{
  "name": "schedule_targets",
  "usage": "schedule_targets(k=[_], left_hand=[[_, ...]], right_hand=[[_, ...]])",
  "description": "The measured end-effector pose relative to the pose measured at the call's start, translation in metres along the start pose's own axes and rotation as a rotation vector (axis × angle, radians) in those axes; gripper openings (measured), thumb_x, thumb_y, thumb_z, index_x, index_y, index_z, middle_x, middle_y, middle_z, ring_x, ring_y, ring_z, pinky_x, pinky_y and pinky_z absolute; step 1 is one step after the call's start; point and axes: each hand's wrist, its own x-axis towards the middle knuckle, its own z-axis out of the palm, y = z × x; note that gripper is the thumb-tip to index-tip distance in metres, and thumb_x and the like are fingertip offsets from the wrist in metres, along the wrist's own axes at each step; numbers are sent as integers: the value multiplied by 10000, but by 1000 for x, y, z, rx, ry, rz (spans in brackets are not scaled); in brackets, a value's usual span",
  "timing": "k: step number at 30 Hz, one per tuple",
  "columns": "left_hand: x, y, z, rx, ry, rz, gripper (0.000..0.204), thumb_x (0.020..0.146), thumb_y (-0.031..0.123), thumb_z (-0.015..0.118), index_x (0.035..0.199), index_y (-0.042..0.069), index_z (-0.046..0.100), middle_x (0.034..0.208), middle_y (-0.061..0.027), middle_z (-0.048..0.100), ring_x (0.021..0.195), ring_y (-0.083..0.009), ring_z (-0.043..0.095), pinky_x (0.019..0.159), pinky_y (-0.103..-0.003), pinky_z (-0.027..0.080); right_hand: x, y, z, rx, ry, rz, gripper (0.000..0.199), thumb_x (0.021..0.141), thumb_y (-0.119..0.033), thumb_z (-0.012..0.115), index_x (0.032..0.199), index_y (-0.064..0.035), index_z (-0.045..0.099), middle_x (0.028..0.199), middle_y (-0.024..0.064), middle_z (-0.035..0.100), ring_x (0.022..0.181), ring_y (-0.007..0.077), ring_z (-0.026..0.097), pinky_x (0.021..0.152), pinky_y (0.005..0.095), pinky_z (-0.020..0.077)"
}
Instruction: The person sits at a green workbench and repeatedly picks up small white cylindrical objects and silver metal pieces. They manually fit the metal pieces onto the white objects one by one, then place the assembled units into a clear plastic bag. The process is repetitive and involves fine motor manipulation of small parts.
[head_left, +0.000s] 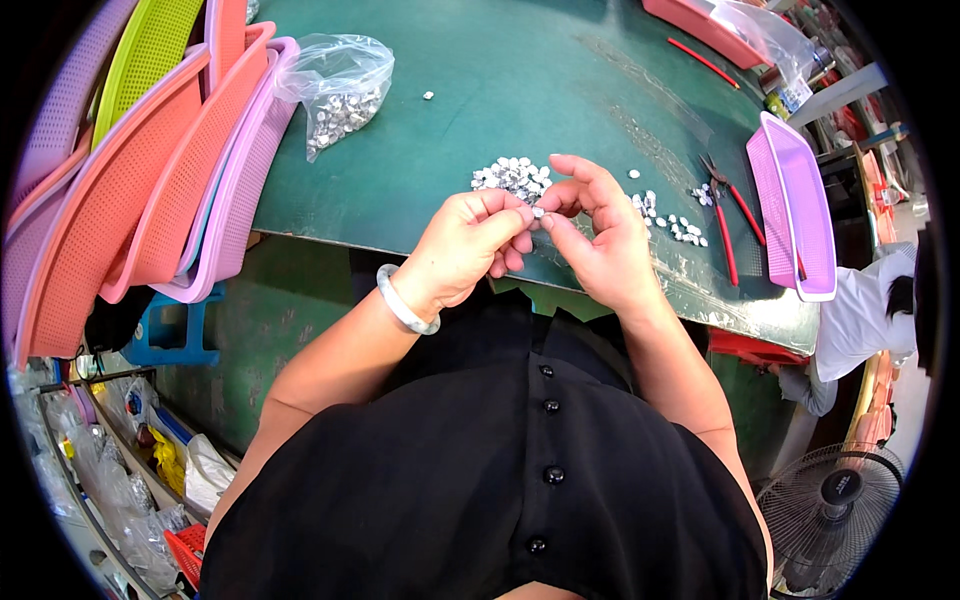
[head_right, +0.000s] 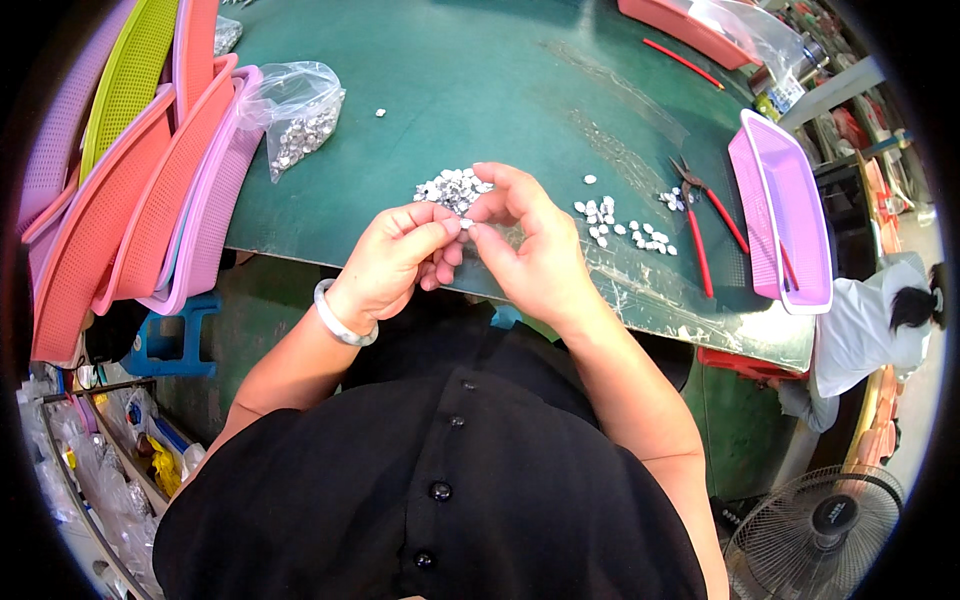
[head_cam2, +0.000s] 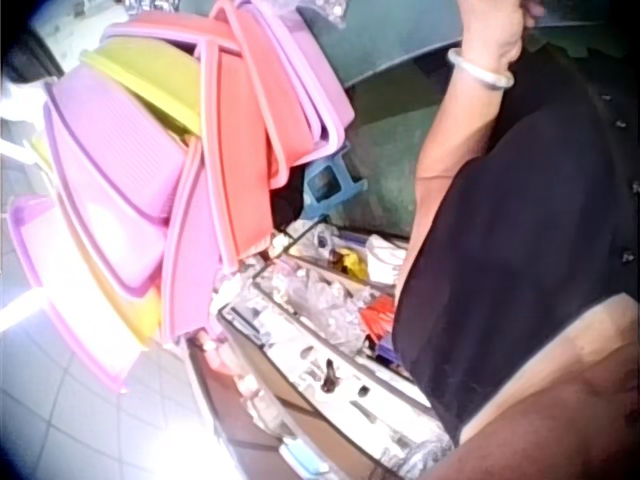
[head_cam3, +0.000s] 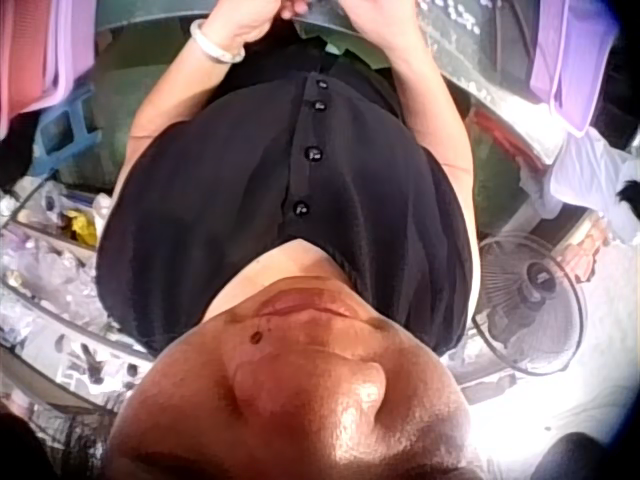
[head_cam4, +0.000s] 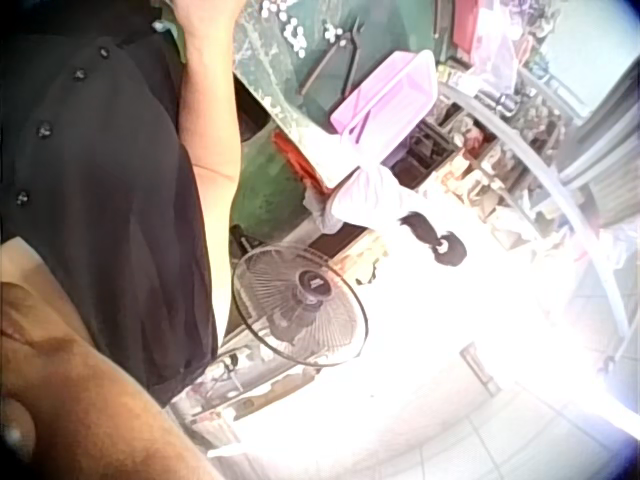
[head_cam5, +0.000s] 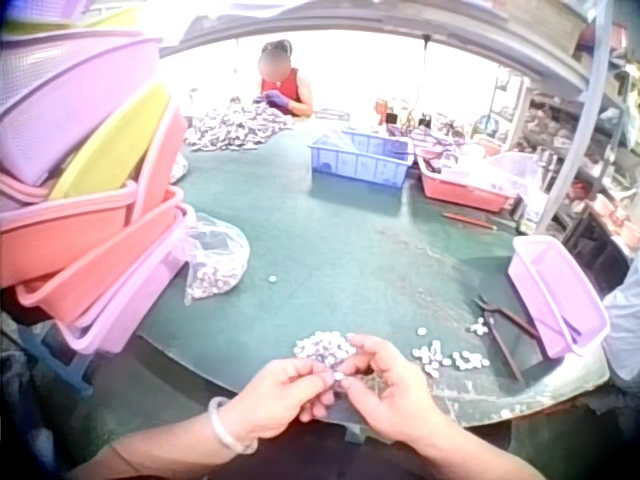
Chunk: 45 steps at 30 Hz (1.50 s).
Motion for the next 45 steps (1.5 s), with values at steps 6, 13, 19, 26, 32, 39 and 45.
schedule_targets(k=[6,13,19,26,32,39,45], left_hand=[[1,1,0,-32,14,-30,130,861,131,528,809,41,606,633,-10,562,498,-67,508,421,-175,358],[2,2,-1,-83,-1,-52,137,861,123,522,795,37,605,617,-8,545,485,-72,491,418,-183,350],[1,0,-2,-88,-15,-26,129,868,117,515,822,33,603,645,-21,567,504,-79,515,425,-185,374],[-3,-4,4,-76,19,-11,156,877,148,516,859,21,604,708,-37,600,578,-96,569,494,-204,449],[-3,-5,1,-98,1,-1,157,879,154,537,891,12,604,742,-49,611,602,-103,578,523,-208,463],[-4,-5,0,-105,1,10,168,876,130,539,980,11,598,784,-63,617,655,-121,600,576,-219,494],[-2,-7,-4,-231,24,36,152,876,71,465,967,-11,555,852,-106,610,698,-161,608,607,-252,511]], right_hand=[[-1,2,0,129,-9,86,439,801,49,529,1219,-10,411,895,51,581,849,105,545,781,249,424],[-2,3,2,299,45,140,402,795,44,526,1186,-4,441,874,49,601,842,110,558,788,252,431],[-3,0,4,319,52,145,426,780,45,548,1189,0,436,863,46,596,836,111,558,783,250,433],[-6,5,6,47,63,-89,501,743,90,570,1211,-15,428,870,46,571,833,122,546,776,255,429],[-7,4,7,-143,74,-248,527,717,109,566,1212,-25,442,883,61,565,830,127,549,763,266,443],[-5,10,2,-194,162,-181,495,720,95,565,1187,-31,462,865,73,574,824,159,560,742,285,456],[-1,11,0,-481,94,-124,440,687,43,582,1111,-43,503,823,85,581,798,266,540,699,372,435]])
